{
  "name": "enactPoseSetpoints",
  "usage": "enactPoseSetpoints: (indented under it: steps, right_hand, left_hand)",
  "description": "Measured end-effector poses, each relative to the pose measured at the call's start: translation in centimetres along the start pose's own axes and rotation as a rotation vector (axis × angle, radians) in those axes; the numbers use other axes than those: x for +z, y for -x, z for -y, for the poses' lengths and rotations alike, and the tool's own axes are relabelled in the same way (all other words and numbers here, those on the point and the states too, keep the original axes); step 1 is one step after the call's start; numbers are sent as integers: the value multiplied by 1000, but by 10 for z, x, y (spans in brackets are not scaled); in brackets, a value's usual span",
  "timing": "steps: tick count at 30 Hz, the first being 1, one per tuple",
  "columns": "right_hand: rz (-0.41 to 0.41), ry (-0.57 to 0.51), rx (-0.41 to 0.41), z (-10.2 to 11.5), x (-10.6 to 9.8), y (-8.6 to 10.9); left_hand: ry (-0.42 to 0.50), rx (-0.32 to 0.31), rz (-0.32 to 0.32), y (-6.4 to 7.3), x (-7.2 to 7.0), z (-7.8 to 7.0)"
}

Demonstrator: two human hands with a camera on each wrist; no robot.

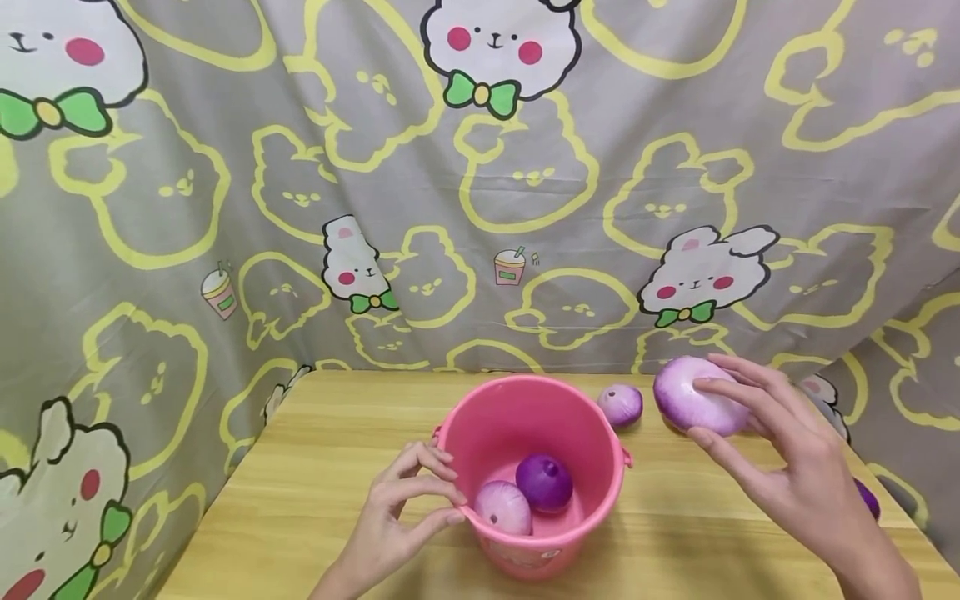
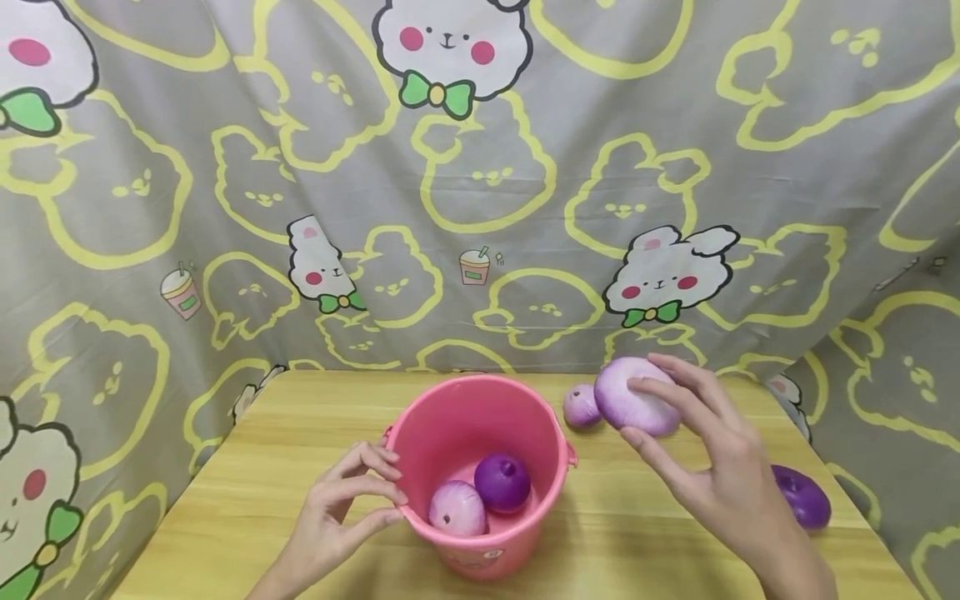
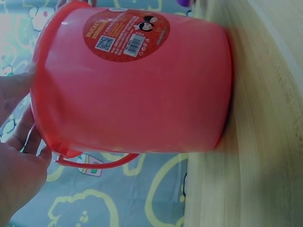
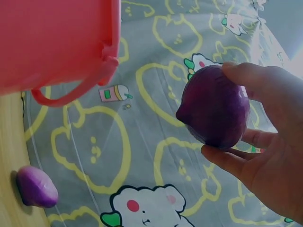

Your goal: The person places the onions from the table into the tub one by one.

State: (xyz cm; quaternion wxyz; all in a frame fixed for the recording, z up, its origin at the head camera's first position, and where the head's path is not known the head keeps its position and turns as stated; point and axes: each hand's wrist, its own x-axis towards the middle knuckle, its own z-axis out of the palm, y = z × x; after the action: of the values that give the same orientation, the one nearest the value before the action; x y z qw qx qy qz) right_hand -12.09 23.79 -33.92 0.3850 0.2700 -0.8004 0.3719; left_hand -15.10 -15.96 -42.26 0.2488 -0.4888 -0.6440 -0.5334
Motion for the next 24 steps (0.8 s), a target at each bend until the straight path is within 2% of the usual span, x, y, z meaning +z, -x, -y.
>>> enactPoseSetpoints:
  steps: [4,13,20,24]
  right_hand:
    - [4,-38,-15,4,3,0]
    - [-9,-95,-55,6,12,1]
    - [13,-144,-64,6,19,5]
    - [6,-145,-68,7,21,6]
  left_hand:
    - [4,5,3,-2,1,1]
    - [7,-11,5,2,2,4]
    - [12,47,-10,2,3,2]
    - [9,47,-7,0,4,3]
